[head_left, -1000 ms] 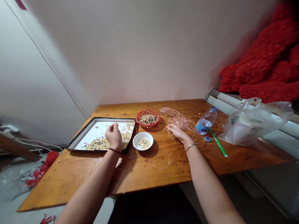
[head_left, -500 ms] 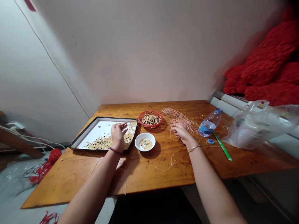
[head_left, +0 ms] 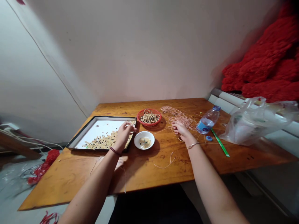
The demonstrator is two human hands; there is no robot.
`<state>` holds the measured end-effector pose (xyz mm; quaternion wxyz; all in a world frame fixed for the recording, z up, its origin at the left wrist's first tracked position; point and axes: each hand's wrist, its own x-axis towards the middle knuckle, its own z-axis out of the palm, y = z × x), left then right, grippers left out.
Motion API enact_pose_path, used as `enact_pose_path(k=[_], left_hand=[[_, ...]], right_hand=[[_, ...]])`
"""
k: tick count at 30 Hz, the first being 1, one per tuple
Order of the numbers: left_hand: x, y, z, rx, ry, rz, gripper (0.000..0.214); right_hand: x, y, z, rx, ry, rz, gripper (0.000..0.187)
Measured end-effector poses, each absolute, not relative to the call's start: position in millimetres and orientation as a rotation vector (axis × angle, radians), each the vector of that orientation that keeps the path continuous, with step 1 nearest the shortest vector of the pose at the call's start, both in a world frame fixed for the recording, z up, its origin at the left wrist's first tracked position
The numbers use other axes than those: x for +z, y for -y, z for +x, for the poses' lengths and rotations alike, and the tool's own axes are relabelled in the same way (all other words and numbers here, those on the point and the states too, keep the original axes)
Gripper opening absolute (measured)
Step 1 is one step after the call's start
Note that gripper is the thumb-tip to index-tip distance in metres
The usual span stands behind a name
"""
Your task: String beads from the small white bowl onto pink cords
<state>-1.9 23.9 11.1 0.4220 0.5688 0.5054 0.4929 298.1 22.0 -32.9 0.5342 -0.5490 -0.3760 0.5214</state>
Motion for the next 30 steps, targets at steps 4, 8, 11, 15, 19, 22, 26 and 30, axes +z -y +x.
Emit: enact_pose_path(k=[4, 8, 11, 15, 19, 22, 26, 30], left_hand=[[4.5, -13.3, 2.3, 1.03, -1.403, 2.109, 0.019], [2.0, -4.6, 17.6, 1.023, -1.397, 2.593, 0.021], [8.8, -5.2, 42.5, 0.887, -1.192, 2.714, 0.024], [24.1, -17.4, 85.2, 0.711, -1.048, 2.765, 0.027], [34.2, -32.6, 113.5, 0.424, -1.062, 2.662, 0.021], [37.4, -38.7, 114.3, 0.401, -1.112, 2.633, 0.019], [38.4, -39.7, 94.5, 0.47, -1.127, 2.578, 0.03], [32.7, -36.4, 67.9, 0.474, -1.143, 2.551, 0.031]], right_hand=[[-28.2, -17.6, 289.1, 1.248, 0.957, -1.295, 0.018], [-22.1, -12.3, 281.5, 1.257, 1.033, -1.277, 0.021], [-20.0, -11.2, 280.4, 1.247, 1.066, -1.264, 0.022], [-19.4, -11.5, 281.0, 1.231, 1.125, -1.186, 0.027], [-18.9, -13.0, 282.4, 1.221, 1.153, -1.104, 0.032], [-20.2, -16.6, 286.6, 1.098, 1.105, -1.096, 0.033], [-26.7, -23.5, 293.8, 0.882, 1.044, -1.131, 0.028], [-34.7, -28.7, 297.0, 0.796, 1.036, -1.148, 0.023]])
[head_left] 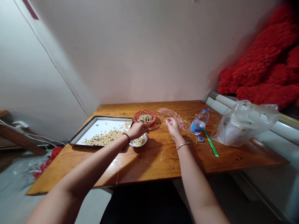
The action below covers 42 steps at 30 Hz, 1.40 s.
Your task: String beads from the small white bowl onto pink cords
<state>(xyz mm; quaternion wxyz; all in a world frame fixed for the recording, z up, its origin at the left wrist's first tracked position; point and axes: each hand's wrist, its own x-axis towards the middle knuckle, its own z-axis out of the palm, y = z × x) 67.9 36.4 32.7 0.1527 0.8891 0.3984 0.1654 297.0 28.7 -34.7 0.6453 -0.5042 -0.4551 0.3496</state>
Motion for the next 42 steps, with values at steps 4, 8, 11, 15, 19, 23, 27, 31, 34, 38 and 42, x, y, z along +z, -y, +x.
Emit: enact_pose_path(k=[4, 8, 11, 15, 19, 23, 27, 31, 34, 38, 42], left_hand=[[21.9, -30.5, 45.9, 0.49, -1.17, 2.521, 0.034], [14.0, -23.9, 33.0, 0.539, -1.172, 2.464, 0.038], [12.4, -19.5, 27.5, 0.57, -1.215, 2.509, 0.04], [15.3, -13.1, 22.1, 0.598, -1.292, 2.659, 0.038], [19.9, -6.4, 24.0, 0.643, -1.26, 2.657, 0.034], [25.4, -2.9, 37.6, 0.74, -1.248, 2.713, 0.025], [31.3, -2.6, 53.3, 0.793, -1.181, 2.805, 0.019], [35.1, -1.0, 61.1, 0.808, -1.161, 2.844, 0.018], [37.1, 1.1, 60.6, 0.832, -1.189, 2.857, 0.015], [37.7, 0.5, 53.2, 0.862, -1.211, 2.855, 0.013], [31.2, -4.6, 43.1, 0.868, -1.3, 2.809, 0.013]], right_hand=[[-39.1, -30.6, 297.9, 0.697, 1.018, -1.178, 0.02], [-39.6, -29.9, 296.1, 0.598, 1.021, -1.192, 0.018], [-38.1, -28.0, 293.5, 0.484, 1.056, -1.231, 0.019], [-36.7, -23.5, 292.9, 0.38, 1.101, -1.342, 0.016], [-38.0, -16.6, 293.4, 0.273, 1.254, -1.607, 0.014], [-32.9, -9.0, 282.4, 0.089, 1.424, -1.697, 0.014], [-22.0, -0.7, 253.3, 0.411, 1.588, -1.215, 0.026], [-22.9, 6.0, 224.6, 1.048, 1.474, -0.921, 0.038], [-28.3, 6.5, 215.8, 1.161, 1.377, -0.975, 0.047], [-31.4, 4.0, 216.6, 1.035, 1.388, -0.994, 0.056], [-30.5, 1.8, 219.8, 1.095, 1.291, -0.988, 0.056]])
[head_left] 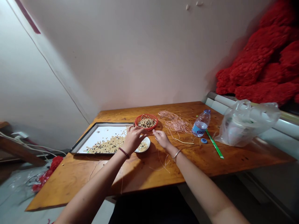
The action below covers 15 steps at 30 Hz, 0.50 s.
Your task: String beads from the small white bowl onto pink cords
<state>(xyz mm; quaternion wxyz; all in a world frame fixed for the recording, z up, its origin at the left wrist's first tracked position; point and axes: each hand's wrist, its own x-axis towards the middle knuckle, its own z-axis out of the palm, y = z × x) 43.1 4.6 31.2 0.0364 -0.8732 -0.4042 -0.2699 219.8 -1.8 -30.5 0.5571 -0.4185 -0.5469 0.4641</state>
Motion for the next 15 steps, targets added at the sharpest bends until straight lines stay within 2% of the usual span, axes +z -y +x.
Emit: enact_pose_path(k=[6, 15], left_hand=[[12.3, -8.5, 30.4, -0.81, 1.348, -2.671, 0.019], [-1.8, -13.0, 15.1, -0.79, 1.439, -2.771, 0.024]], right_hand=[[-25.4, -0.9, 226.1, 1.202, 1.053, -0.928, 0.052], [-18.8, -3.3, 242.6, 1.083, 0.918, -0.913, 0.051]])
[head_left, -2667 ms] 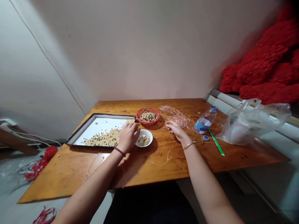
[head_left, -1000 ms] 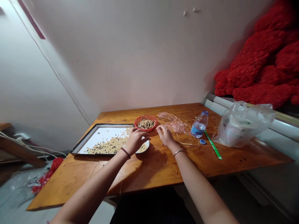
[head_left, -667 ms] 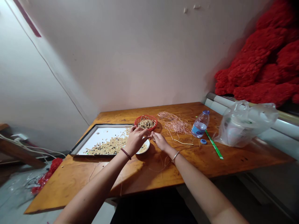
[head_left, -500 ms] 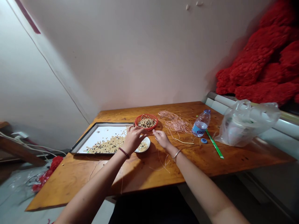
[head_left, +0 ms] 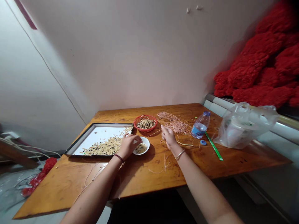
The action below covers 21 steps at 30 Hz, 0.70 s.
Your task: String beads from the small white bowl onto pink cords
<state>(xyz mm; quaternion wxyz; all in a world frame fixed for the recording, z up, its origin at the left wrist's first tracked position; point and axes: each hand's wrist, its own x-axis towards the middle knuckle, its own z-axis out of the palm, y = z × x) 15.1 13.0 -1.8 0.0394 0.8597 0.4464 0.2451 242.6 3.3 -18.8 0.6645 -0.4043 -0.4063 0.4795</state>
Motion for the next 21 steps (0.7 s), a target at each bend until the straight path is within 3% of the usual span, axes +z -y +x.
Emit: enact_pose_path(k=[21], left_hand=[[-8.6, -15.2, 4.1, 0.6, -1.382, 2.666, 0.016]], right_hand=[[-6.0, -3.4, 279.1, 0.905, 0.673, -0.879, 0.054]])
